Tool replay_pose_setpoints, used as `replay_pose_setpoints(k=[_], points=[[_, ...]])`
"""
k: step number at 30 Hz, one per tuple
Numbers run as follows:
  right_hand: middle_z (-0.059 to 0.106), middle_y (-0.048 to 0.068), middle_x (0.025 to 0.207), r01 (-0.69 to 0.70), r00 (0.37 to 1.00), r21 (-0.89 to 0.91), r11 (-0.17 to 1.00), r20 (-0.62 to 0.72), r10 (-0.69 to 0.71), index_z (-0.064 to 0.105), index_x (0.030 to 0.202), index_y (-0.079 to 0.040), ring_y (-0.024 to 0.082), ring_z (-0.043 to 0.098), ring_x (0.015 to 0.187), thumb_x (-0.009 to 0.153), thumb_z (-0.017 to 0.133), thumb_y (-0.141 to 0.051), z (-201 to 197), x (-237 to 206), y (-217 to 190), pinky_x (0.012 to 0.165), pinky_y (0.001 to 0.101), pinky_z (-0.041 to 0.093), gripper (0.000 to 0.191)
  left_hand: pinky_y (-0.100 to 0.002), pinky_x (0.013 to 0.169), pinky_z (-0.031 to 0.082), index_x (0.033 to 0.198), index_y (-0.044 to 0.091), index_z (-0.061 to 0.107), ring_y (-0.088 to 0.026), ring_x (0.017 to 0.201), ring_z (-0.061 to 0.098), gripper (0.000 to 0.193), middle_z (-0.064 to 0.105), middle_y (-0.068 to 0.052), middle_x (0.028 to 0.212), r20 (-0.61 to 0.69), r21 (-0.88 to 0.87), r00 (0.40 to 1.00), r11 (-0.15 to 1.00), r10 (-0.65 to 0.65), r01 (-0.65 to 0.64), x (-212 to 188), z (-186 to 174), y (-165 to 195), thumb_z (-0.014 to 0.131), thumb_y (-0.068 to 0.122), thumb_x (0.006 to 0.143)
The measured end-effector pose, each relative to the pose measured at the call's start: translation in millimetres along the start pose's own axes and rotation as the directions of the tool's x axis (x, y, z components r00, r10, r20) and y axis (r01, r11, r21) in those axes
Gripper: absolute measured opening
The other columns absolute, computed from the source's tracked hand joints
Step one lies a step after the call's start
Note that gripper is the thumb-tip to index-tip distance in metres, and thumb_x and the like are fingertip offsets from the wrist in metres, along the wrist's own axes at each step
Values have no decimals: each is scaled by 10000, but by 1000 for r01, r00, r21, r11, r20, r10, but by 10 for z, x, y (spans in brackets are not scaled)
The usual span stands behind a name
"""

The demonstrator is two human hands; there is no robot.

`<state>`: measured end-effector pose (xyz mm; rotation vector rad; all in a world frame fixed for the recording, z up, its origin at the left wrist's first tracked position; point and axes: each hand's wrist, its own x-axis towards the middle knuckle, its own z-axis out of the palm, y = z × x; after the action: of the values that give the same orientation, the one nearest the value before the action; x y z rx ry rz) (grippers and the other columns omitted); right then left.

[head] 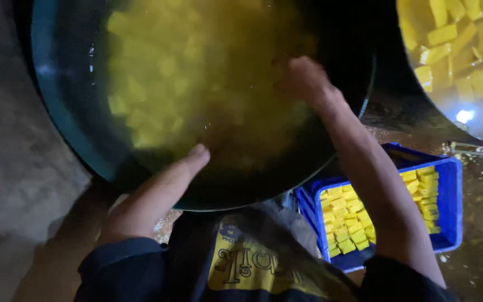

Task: The person rinses yellow tofu blocks in a large water-filled basin, rubbing and turning each block by hand before placing it into a blue plastic crate. After washing several blocks, the person lifts the filled crate and carries it across the wet floor to stack it with other crates.

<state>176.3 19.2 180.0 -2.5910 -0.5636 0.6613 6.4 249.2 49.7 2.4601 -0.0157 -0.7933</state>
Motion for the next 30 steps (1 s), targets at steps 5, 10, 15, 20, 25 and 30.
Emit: replay_pose_setpoints(k=[5,10,15,20,25,30], points=[[730,126,1252,-46,999,-272,961,-11,45,606,1380,-30,260,745,1126,900,864,-184,677,441,2,985,389,596,566,-468,1138,407,1448,22,481,-346,1353,501,686,507,-209,1457,84,-151,995,987,62,-49,-63,3,31,775,248,871],[719,132,1259,-47,995,-324,945,-101,14,602,1383,-31,266,737,1129,895,863,-172,979,535,-32,993,396,594,571,-465,1144,402,1462,28,474,-336,1359,497,696,504,-199,1467,108,-269,991,962,83,-51,98,-198,-65,767,234,865],[709,139,1266,-2,999,-306,952,-49,-14,597,1385,-31,272,729,1132,889,862,-161,1010,535,184,1000,402,592,577,-463,1151,397,1476,34,467,-327,1366,494,708,501,-189,1477,121,-357,989,933,90,-41,287,-331,-130,759,219,858],[698,145,1273,40,996,-242,970,90,-18,593,1387,-31,277,721,1136,883,861,-150,769,661,575,1008,409,589,584,-461,1158,392,1491,40,460,-317,1373,490,720,498,-180,1487,141,-413,986,910,94,-27,204,-343,-143,751,204,852],[688,151,1281,-1,982,-139,990,189,27,588,1390,-32,283,713,1139,877,860,-138,492,862,876,1015,416,587,590,-458,1165,387,1505,46,453,-307,1380,486,734,494,-170,1497,171,-445,981,895,95,-9,187,-446,-78,743,190,846],[677,158,1288,-13,980,-143,990,194,41,583,1392,-32,288,704,1142,871,859,-127,533,778,1066,1023,423,585,597,-456,1172,382,1519,52,447,-297,1387,483,748,491,-161,1508,150,-489,985,872,87,-2,277,-676,-2,734,175,840]])
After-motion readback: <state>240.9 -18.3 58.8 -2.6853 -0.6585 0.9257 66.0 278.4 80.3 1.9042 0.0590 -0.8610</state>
